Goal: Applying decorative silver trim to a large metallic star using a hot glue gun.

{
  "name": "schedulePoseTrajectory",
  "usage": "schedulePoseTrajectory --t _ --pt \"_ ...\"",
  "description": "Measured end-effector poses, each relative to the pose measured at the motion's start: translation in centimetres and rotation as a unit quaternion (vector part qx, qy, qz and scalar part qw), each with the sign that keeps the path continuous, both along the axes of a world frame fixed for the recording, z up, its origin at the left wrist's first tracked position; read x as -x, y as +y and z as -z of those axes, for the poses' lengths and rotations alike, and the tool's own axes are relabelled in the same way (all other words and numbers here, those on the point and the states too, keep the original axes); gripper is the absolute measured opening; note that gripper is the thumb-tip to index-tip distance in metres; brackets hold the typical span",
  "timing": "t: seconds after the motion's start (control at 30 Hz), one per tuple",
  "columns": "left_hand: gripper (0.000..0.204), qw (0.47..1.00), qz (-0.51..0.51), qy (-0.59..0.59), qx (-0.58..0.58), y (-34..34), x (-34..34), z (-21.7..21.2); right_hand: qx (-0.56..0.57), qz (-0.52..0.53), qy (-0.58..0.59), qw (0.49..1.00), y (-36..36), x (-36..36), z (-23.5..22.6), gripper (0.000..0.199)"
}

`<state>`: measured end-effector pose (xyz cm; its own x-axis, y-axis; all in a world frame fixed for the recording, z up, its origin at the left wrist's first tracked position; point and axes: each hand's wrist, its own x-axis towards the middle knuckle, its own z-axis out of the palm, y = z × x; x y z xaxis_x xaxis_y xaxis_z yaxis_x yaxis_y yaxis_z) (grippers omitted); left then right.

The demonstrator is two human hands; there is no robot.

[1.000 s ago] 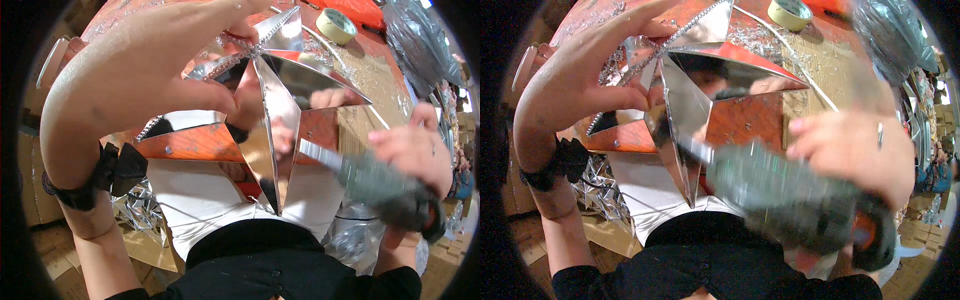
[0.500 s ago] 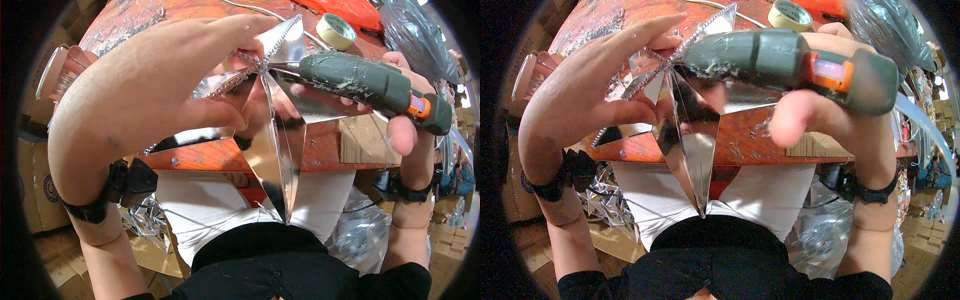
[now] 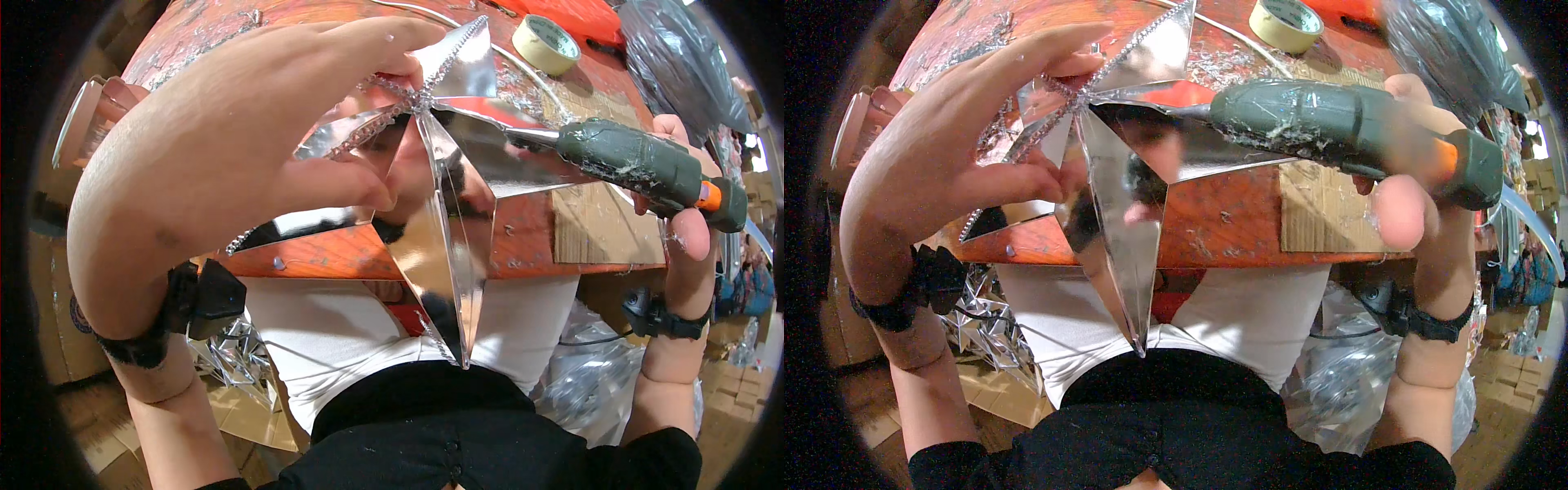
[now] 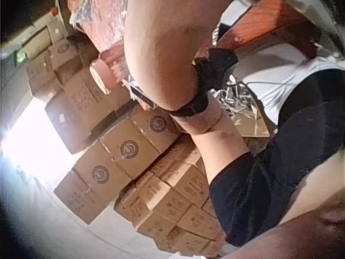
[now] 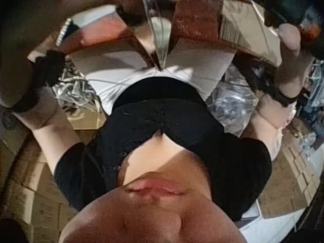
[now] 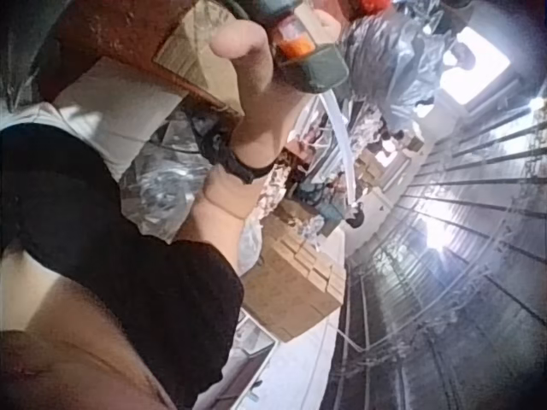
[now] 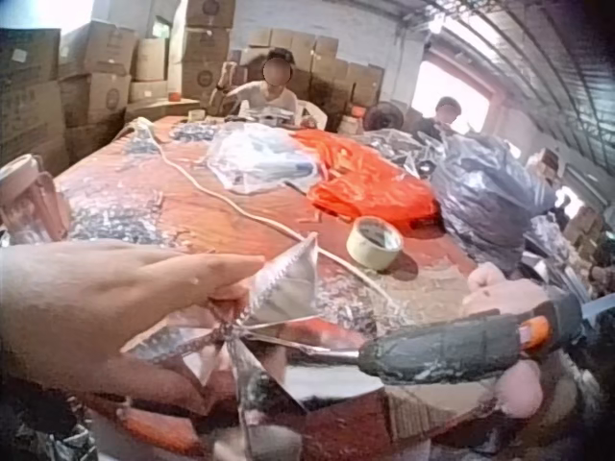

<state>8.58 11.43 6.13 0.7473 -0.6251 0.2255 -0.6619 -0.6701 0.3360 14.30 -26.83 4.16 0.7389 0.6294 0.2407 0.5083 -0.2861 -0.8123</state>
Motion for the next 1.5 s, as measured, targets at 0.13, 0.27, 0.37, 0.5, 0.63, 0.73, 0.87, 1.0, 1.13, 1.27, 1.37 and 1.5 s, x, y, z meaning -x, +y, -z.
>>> schedulePoseTrajectory --t 0.13,0.27,0.37,0.5,0.63,0.73,0.87,1.0,1.13,1.27,1.37,1.5 --pt "0.089 1.000 -0.018 0.011 -0.009 0.2 0.4 -0.3 -0.044 -0.023 0.044 0.998 1.8 1.1 -0.3 0.062" --pt "0.088 0.996 -0.004 -0.060 0.069 -1.6 1.7 0.4 -0.137 0.031 0.143 0.980 3.6 2.5 -1.0 0.065" --pt "0.088 0.999 -0.033 -0.004 -0.036 0.4 -0.2 0.2 -0.054 -0.008 0.040 0.998 2.9 1.7 -1.0 0.067" --pt "0.089 1.000 -0.012 0.002 -0.023 0.2 0.2 -0.2 -0.011 0.043 0.022 0.999 2.2 1.5 -0.5 0.065" --pt "0.090 0.998 -0.032 0.025 -0.053 0.0 0.1 -0.3 -0.017 0.058 0.038 0.997 0.8 1.5 -0.5 0.064" --pt "0.091 0.998 -0.034 0.040 -0.043 0.2 0.2 -0.3 -0.087 0.072 0.047 0.992 0.0 2.7 0.2 0.070" --pt "0.091 0.998 -0.037 0.053 -0.023 0.2 0.2 -0.3 -0.037 0.182 0.032 0.982 -3.5 3.0 1.1 0.103" --pt "0.092 0.998 -0.034 0.052 -0.029 0.1 0.2 -0.4 -0.040 0.220 0.036 0.974 -4.2 3.5 1.2 0.101" --pt "0.092 0.997 -0.042 0.062 -0.012 0.1 0.1 -0.2 -0.033 0.260 0.028 0.965 -3.9 3.9 1.8 0.099" --pt "0.091 0.994 -0.060 0.093 -0.004 -0.2 0.3 -0.7 0.015 0.257 -0.008 0.966 -4.1 3.9 2.1 0.095" --pt "0.090 0.996 -0.054 0.074 -0.004 0.0 0.5 -0.5 0.042 0.243 -0.060 0.967 -4.9 3.5 2.8 0.089" --pt "0.089 0.996 -0.051 0.073 -0.022 -0.4 0.1 -0.4 0.168 0.096 -0.282 0.940 -8.1 1.3 3.2 0.061"
